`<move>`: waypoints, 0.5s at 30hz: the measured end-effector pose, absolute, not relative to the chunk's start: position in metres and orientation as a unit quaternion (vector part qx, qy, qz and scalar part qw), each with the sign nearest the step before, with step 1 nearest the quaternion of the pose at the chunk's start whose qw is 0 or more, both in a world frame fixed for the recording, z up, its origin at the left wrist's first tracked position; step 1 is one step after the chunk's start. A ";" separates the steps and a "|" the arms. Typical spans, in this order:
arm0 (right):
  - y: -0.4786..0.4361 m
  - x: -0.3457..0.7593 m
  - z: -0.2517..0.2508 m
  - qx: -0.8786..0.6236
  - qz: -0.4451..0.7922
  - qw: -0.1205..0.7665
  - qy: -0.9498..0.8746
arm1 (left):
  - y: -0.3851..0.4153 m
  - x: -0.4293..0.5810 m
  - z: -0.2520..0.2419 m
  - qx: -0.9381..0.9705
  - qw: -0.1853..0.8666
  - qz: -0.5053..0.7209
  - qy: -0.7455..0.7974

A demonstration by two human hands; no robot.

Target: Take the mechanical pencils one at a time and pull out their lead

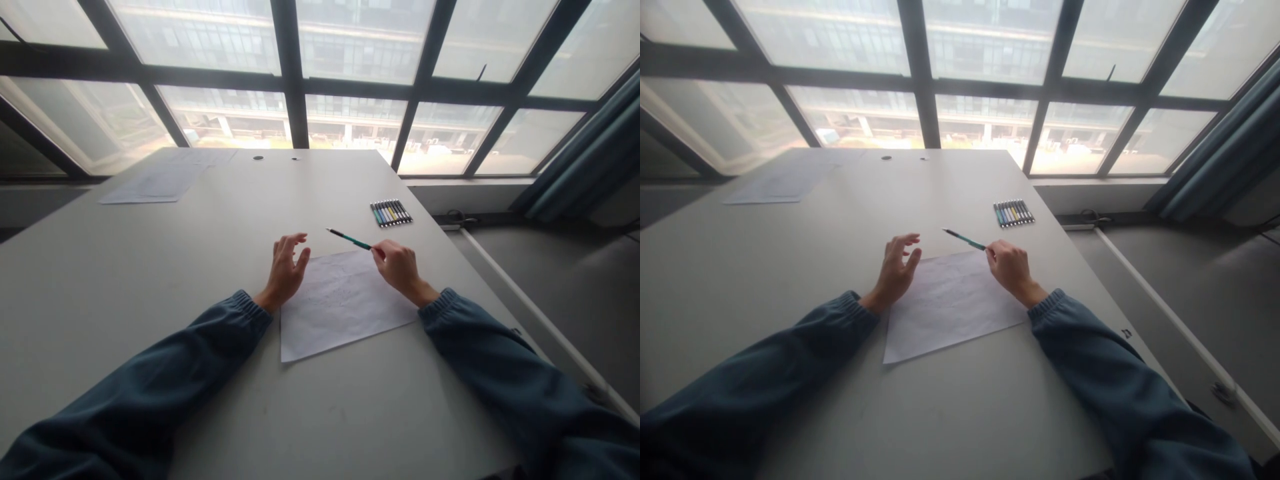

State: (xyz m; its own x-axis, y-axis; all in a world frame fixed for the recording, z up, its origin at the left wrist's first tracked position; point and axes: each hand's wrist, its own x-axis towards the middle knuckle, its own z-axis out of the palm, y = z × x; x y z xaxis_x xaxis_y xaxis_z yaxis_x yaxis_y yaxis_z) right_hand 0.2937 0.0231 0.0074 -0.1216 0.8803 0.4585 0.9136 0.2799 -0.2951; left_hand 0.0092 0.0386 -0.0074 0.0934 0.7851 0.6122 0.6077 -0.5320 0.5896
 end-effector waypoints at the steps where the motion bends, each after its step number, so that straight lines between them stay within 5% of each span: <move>1: 0.031 0.298 0.008 -0.631 -0.036 0.280 -0.723 | 0.039 0.010 -0.008 0.737 0.098 0.472 0.473; 15: 0.109 0.302 0.000 -0.778 0.007 0.211 -0.592 | 0.039 0.009 -0.010 0.776 0.096 0.429 0.452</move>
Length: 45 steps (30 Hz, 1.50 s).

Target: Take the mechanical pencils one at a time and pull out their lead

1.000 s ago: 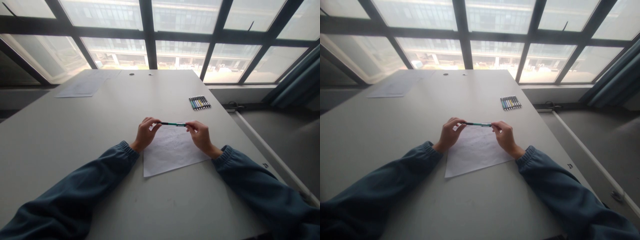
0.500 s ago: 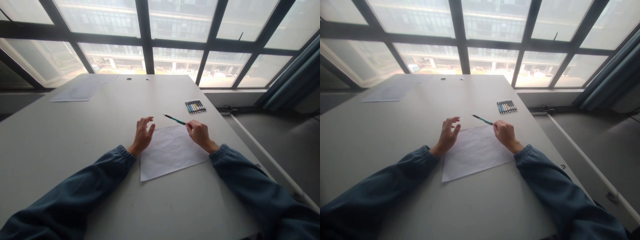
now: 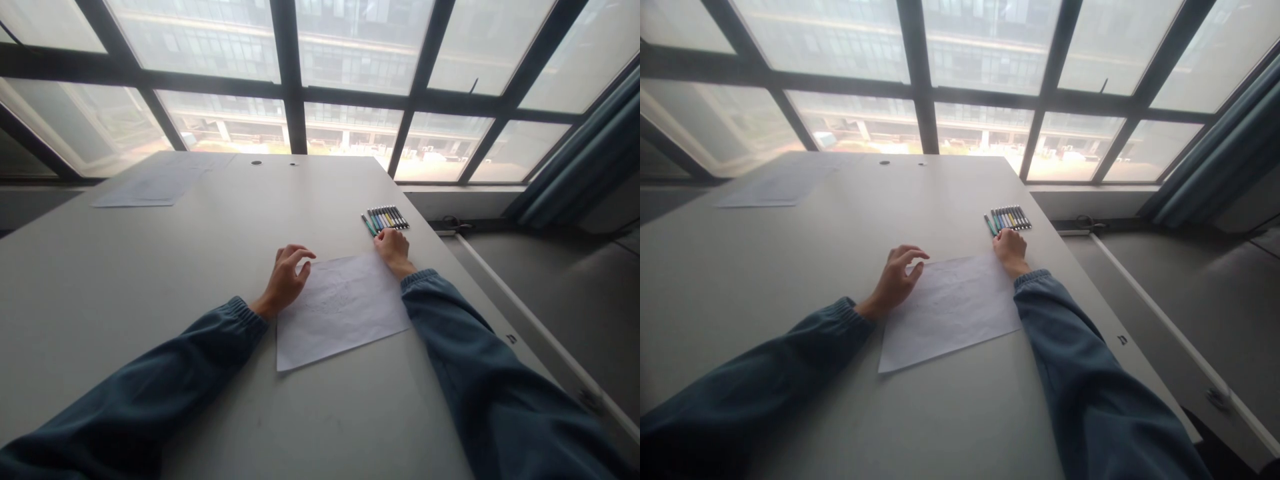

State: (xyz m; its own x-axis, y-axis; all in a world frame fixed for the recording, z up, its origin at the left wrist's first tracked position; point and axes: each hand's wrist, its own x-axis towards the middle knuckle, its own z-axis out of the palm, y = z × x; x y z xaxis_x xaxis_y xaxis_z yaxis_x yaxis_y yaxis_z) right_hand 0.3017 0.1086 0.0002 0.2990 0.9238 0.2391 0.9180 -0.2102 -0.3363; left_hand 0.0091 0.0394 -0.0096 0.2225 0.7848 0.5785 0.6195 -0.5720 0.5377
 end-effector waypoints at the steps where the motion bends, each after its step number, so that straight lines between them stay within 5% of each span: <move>1: 0.111 0.301 -0.001 -0.778 0.011 0.211 -0.592 | 0.039 0.009 -0.010 0.778 0.097 0.427 0.451; 45: 0.130 0.305 -0.008 -0.765 0.046 0.270 -0.583 | 0.029 0.008 -0.005 0.863 0.087 0.334 0.369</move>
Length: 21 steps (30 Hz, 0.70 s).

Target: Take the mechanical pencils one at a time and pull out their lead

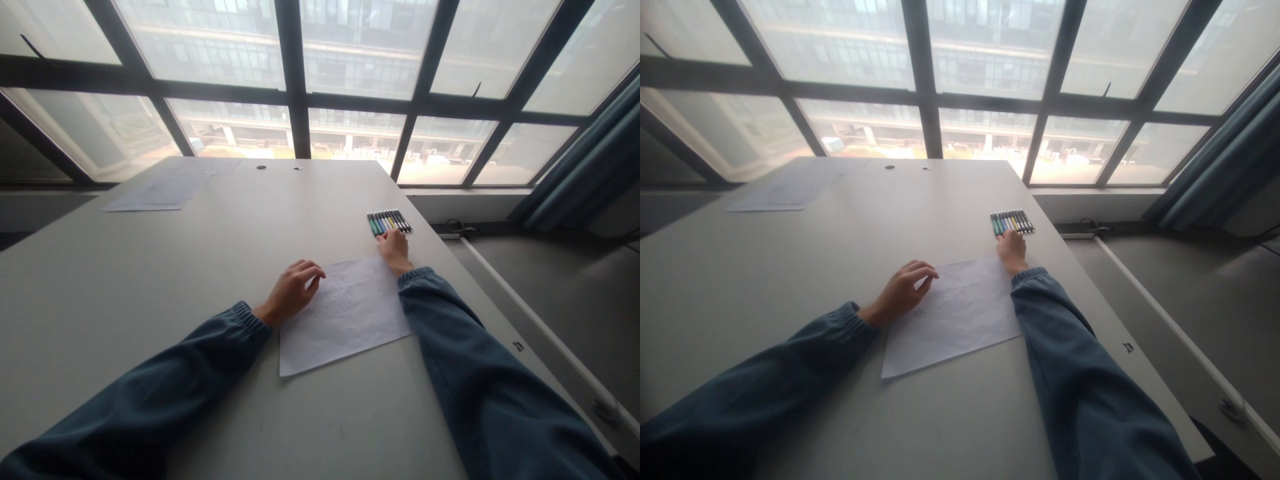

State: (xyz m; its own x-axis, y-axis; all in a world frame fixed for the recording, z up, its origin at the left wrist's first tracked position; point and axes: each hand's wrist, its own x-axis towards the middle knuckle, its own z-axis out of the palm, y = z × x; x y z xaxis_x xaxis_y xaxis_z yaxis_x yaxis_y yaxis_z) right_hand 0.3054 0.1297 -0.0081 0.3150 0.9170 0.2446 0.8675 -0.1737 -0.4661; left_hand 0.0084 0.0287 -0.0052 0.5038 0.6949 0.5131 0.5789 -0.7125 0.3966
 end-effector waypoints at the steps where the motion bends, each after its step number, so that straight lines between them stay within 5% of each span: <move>1: 0.127 0.307 -0.007 -0.754 0.045 0.280 -0.593 | 0.029 0.008 -0.005 0.865 0.078 0.321 0.377; 8: 0.086 0.313 -0.011 -0.504 0.040 0.400 -0.764 | 0.028 0.006 -0.009 0.873 0.024 0.223 0.433; 21: 0.037 0.292 -0.017 -0.432 0.068 0.212 -0.874 | 0.032 0.004 -0.018 0.868 0.021 0.137 0.477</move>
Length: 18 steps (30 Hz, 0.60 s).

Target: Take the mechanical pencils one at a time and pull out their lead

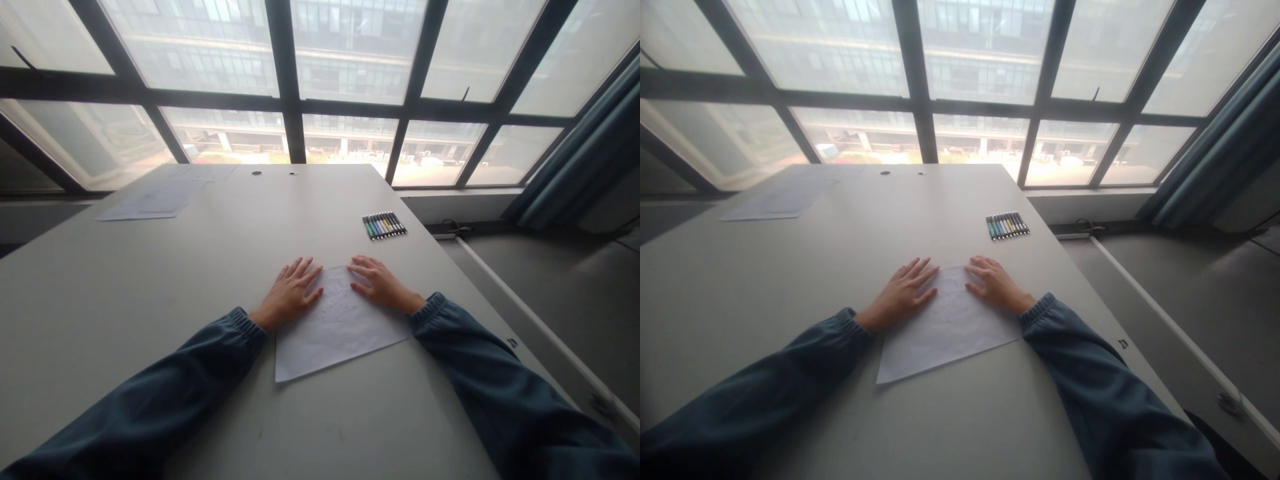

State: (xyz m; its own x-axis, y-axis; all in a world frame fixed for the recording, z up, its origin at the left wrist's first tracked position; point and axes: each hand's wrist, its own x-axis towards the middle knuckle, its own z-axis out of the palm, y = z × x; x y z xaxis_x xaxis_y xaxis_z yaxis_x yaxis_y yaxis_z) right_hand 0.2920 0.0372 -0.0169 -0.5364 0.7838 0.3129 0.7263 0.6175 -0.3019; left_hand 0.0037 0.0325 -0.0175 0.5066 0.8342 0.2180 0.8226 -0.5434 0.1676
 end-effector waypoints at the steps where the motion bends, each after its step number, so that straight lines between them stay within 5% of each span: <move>1: 0.038 0.292 -0.017 -0.433 0.070 0.215 -0.873 | 0.033 0.003 -0.018 0.867 0.024 0.138 0.478; 12: 0.038 0.292 -0.015 -0.438 0.090 0.236 -0.863 | 0.032 0.006 -0.013 0.862 0.042 0.129 0.489; 18: 0.048 0.299 -0.018 -0.461 0.085 0.328 -0.820 | 0.031 0.006 -0.012 0.864 0.035 0.114 0.488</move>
State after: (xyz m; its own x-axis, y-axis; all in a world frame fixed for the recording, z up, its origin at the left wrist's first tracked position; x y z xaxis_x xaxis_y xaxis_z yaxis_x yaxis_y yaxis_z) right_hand 0.2993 0.0484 -0.0183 -0.3602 0.8111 0.4608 0.7002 0.5614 -0.4411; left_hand 0.0057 0.0309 -0.0124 0.4969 0.8523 0.1633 0.8362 -0.5206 0.1724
